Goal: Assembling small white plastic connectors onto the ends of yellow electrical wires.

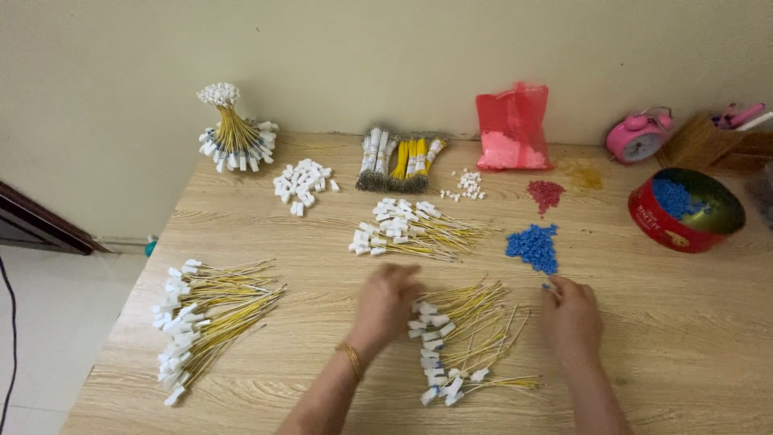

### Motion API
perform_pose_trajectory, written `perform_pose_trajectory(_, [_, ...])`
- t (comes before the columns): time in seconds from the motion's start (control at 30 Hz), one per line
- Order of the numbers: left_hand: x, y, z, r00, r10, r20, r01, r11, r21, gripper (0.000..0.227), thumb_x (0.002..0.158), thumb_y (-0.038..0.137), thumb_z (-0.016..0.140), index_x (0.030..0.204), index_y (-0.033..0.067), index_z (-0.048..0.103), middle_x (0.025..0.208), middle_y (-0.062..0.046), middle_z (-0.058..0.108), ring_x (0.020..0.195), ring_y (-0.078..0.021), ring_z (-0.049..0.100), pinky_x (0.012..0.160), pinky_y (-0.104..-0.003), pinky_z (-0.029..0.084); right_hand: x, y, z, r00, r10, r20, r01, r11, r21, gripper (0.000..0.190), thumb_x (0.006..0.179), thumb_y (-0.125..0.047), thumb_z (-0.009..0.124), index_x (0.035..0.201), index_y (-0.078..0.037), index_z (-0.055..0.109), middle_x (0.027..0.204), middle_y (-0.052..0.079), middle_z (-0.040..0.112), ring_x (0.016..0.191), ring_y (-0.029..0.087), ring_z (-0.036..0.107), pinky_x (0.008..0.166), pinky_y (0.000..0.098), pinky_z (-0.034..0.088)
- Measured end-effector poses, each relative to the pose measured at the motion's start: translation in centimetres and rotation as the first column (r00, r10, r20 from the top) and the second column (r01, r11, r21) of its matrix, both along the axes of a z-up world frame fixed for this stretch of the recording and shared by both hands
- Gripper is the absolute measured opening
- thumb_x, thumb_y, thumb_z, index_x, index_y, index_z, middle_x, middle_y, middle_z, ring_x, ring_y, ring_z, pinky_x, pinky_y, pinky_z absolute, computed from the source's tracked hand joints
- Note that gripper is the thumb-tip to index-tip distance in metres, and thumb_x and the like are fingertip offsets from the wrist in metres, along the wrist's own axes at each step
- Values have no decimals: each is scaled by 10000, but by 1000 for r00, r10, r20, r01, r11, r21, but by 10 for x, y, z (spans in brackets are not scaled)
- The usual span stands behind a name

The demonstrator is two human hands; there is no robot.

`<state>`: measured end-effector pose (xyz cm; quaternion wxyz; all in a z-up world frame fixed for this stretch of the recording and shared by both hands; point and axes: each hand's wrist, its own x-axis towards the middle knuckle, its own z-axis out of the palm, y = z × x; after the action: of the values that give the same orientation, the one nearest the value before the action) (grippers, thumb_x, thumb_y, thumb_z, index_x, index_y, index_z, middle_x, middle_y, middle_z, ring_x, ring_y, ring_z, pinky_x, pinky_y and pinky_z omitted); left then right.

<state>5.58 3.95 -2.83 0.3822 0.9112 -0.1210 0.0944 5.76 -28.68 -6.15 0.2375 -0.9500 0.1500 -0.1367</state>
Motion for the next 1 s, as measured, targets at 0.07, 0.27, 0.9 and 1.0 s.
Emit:
perform_pose_trajectory(0.07, [22,17,10,992,121,-27,-119,991,68,250,923,196,681,1147,112,756,1164,-146,683,1042,-297,654,916,-415,540,2,-13,-8,998,-30,-49,28,999,-41,343,950,-238,661,1273,-137,711,1193,126,657,1083,287,662,930,428,527])
perform_pose_trajectory(0.27, [104,63,-35,943,161,292,-259,905,337,311,915,139,657,1219,115,719,1199,-105,700,1050,-287,672,917,-441,530,14,-34,-29,982,-89,-166,72,992,-108,306,1011,-261,622,1270,-143,733,1214,153,667,1116,320,653,973,440,523])
perform_pose_trajectory(0.9, [46,54,47,970,224,-97,-243,921,-303,180,947,157,686,1078,81,783,984,-75,768,858,-190,713,773,-324,597,9,11,3,996,11,93,-40,949,313,221,961,-225,727,1097,-51,721,957,84,753,852,179,712,777,326,560])
perform_pose_trajectory(1.0, [31,44,21,887,-87,-454,-386,402,-830,260,1004,120,604,1194,-8,725,989,-97,748,858,-173,685,768,-287,594,4,47,28,979,68,193,-186,693,697,120,962,-105,721,1040,-13,725,885,88,729,801,139,689,711,280,568])
